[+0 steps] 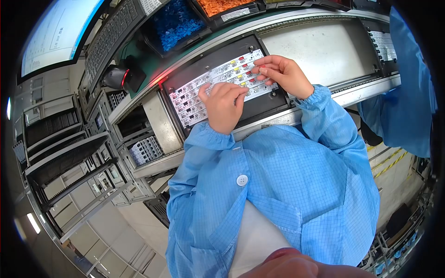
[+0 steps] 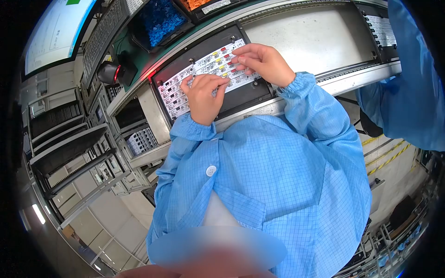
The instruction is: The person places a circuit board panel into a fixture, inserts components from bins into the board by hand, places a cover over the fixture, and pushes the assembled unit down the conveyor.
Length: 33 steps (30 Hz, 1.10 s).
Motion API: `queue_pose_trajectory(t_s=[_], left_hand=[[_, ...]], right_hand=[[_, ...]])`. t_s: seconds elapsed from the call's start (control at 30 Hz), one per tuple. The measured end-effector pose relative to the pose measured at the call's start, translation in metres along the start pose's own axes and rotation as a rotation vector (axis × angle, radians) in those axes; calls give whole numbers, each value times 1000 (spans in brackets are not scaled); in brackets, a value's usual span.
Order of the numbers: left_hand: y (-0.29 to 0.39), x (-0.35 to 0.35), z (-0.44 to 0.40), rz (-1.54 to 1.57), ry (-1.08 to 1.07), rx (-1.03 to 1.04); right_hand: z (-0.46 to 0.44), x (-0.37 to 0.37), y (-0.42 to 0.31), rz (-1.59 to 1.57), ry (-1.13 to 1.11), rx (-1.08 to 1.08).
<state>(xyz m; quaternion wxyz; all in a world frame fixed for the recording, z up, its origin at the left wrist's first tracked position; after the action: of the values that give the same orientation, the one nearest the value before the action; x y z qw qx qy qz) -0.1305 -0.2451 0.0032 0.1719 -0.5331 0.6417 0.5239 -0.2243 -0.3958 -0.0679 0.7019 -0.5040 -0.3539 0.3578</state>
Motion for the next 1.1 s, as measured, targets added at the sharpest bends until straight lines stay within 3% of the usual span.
queue_pose_trajectory(t_s=[0.37,0.63,0.73,0.83,0.93,1.1], left_hand=[[19,-3,10,-109,-60,79],[4,-19,12,-23,-7,-13],[-2,-29,14,-16,30,-33],[-10,-37,15,-19,74,-47],[-18,-43,16,-17,103,-68],[-36,-66,15,-103,146,-104]], right_hand=[[6,7,-11,259,54,-127],[15,16,-31,534,100,-275],[14,16,-24,373,93,-139],[13,12,-21,416,98,-80],[20,18,-44,654,138,-349],[28,25,-54,860,155,-409]])
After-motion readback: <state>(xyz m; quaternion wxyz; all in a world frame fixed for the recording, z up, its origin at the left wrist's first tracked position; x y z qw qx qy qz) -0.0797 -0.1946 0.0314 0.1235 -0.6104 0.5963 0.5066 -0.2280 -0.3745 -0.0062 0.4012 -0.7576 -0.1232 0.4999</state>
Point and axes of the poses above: each hand's wrist, its own z-axis away from the middle knuckle, its own x-axis out of the palm, y = z × x, the point moved 10 cm from there along -z, towards the middle knuckle, and after that the axes turned 2 degrees about z, right-handed, at the moved point
